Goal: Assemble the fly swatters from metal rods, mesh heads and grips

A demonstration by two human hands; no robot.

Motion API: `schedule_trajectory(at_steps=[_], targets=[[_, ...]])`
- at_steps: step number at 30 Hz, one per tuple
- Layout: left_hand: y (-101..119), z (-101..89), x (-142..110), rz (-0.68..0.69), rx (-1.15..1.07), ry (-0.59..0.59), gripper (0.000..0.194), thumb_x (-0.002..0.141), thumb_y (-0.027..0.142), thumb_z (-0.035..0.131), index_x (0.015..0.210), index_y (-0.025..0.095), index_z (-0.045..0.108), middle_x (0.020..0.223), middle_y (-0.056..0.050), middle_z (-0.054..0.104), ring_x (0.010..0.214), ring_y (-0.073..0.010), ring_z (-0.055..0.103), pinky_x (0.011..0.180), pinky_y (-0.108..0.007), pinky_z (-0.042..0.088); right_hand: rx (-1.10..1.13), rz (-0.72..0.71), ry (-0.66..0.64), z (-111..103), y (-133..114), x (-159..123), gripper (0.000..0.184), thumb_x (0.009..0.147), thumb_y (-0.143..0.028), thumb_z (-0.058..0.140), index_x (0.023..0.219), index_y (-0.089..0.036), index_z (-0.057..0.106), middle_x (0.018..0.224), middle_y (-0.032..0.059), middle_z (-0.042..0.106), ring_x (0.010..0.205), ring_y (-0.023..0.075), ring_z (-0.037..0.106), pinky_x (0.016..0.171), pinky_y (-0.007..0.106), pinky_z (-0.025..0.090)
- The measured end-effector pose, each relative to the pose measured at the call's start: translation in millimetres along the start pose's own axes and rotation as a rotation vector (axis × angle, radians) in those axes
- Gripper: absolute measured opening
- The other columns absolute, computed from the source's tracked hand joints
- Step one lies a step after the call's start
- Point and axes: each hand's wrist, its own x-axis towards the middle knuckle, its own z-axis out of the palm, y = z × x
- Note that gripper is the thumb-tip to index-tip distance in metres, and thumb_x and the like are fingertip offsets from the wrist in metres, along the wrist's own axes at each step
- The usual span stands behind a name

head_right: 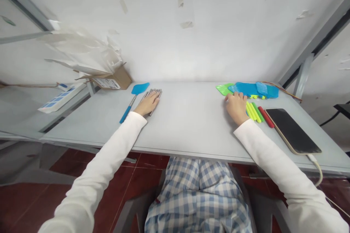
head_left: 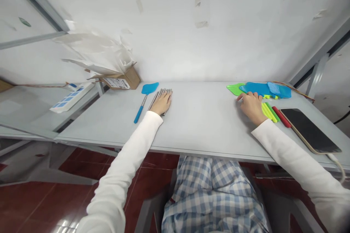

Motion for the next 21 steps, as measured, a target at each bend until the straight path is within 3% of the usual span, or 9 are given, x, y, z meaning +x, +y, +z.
schedule_trajectory(at_steps=[4,7,10,14,16,18,21], targets=[[-19,-11.8,-6,-0.104,-0.113,0.120,0.052,0.099,0.033,0.025,0.144,0.016,0.045,0.155,-0.011,0.040,0.146,-0.0252,0.032,0.118,-0.043,0.028,0.003,0.041,-0.041,-2,2,0,0.036,0.082,-0.007,0.043,0.102,-0.015,0.072,0.103,0.0184,0.065,0.100,0.0321,0.051,0.085,0.044,0.031],[-46,-21.8,-13,-0.296,-0.081,0.221,0.049,0.095,0.026,0.034,0.141,0.011,0.047,0.147,-0.019,0.048,0.136,-0.0293,0.046,0.110,-0.044,0.038,0.038,0.035,-0.015,-1,1,0,0.035,0.080,-0.010,0.044,0.099,-0.014,0.072,0.100,0.0192,0.065,0.098,0.0327,0.050,0.084,0.045,0.030],[-72,-27.0,-17,-0.498,0.016,0.169,0.049,0.085,0.022,0.047,0.130,0.002,0.053,0.132,-0.030,0.054,0.126,-0.0369,0.052,0.102,-0.047,0.042,0.085,0.001,0.049,1,-1,0,0.034,0.080,-0.012,0.042,0.096,-0.015,0.072,0.095,0.0185,0.064,0.095,0.0321,0.049,0.082,0.045,0.029],[-86,-31.2,-13,-0.533,0.054,0.081,0.032,0.076,0.019,0.053,0.104,0.007,0.065,0.115,-0.026,0.064,0.116,-0.0361,0.057,0.097,-0.044,0.044,0.173,-0.073,0.109,1,-7,0,0.032,0.082,-0.013,0.040,0.091,-0.016,0.072,0.091,0.0158,0.062,0.092,0.0303,0.049,0.081,0.044,0.029],[-82,-37.5,-10,-0.558,0.022,0.103,0.025,0.073,0.017,0.056,0.095,0.010,0.066,0.108,-0.022,0.067,0.110,-0.0342,0.060,0.096,-0.044,0.046,0.234,-0.104,0.120,0,-10,0,0.031,0.083,-0.013,0.040,0.088,-0.017,0.071,0.089,0.0144,0.061,0.092,0.0298,0.050,0.082,0.044,0.030],[-65,-48.3,-10,-0.544,-0.038,0.207,0.022,0.073,0.017,0.058,0.093,0.011,0.064,0.104,-0.019,0.068,0.108,-0.0324,0.061,0.096,-0.044,0.046,0.313,-0.127,0.127,0,-13,-1,0.031,0.083,-0.014,0.040,0.084,-0.018,0.070,0.086,0.0132,0.060,0.093,0.0295,0.050,0.083,0.045,0.031],[-16,-69.9,-18,-0.405,-0.287,0.393,0.025,0.074,0.017,0.060,0.099,0.013,0.061,0.101,-0.012,0.066,0.096,-0.0247,0.065,0.091,-0.040,0.050,0.546,-0.190,0.082,-1,-20,-4,0.025,0.084,-0.018,0.044,0.086,-0.019,0.070,0.088,0.0107,0.062,0.094,0.0272,0.053,0.088,0.047,0.035]])
